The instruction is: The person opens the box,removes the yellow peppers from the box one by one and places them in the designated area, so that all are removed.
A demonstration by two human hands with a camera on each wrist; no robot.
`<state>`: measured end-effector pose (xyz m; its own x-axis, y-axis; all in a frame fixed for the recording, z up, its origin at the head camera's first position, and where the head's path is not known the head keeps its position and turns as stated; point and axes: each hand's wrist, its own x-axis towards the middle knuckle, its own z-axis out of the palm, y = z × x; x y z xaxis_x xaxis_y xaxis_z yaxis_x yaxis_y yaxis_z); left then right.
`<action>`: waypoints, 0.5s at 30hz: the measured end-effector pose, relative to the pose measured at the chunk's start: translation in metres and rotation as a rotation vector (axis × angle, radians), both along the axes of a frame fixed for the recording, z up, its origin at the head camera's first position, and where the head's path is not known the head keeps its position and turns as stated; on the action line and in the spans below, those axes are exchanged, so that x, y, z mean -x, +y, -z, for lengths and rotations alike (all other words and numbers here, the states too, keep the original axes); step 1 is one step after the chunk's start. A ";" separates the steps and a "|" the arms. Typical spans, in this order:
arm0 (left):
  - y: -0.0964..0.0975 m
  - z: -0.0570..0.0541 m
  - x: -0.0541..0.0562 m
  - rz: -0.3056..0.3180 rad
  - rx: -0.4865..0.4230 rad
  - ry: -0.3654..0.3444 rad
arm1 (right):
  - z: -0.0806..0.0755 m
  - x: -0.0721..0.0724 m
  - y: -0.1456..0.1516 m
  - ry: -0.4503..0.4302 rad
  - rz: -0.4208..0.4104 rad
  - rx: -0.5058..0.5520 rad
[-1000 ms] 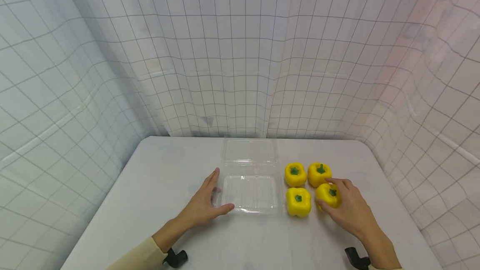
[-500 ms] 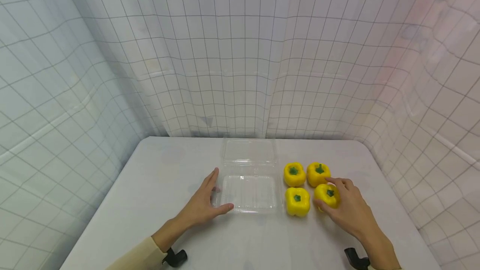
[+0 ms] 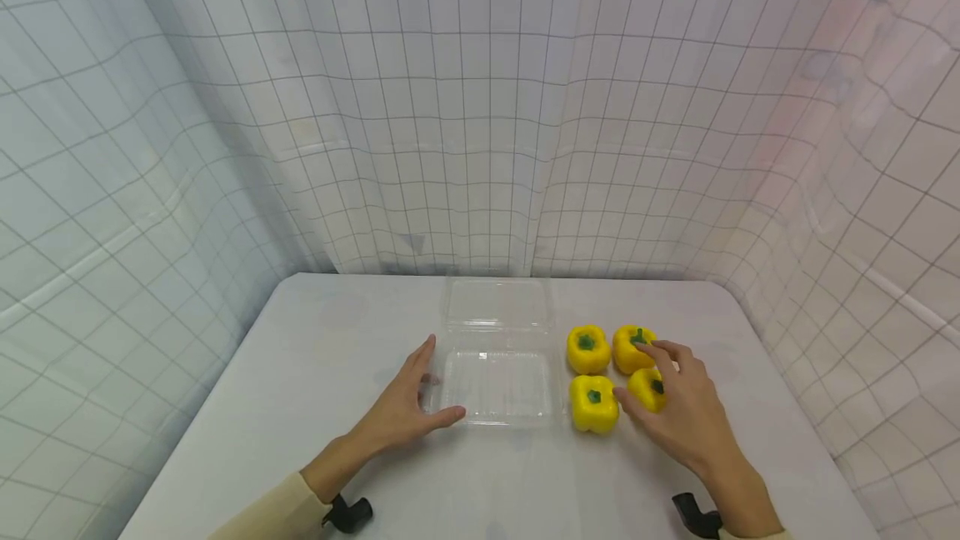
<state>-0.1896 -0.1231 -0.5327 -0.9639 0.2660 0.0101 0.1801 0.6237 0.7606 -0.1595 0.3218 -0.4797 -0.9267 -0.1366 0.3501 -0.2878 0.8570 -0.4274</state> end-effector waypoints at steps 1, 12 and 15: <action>0.000 0.000 0.000 0.001 -0.009 0.000 | 0.000 0.001 -0.002 0.018 -0.008 0.003; -0.011 -0.012 -0.002 -0.018 0.018 0.038 | 0.006 0.016 -0.038 0.157 -0.106 -0.020; -0.016 -0.022 -0.004 -0.020 0.098 0.079 | 0.008 0.021 -0.049 0.196 -0.136 -0.054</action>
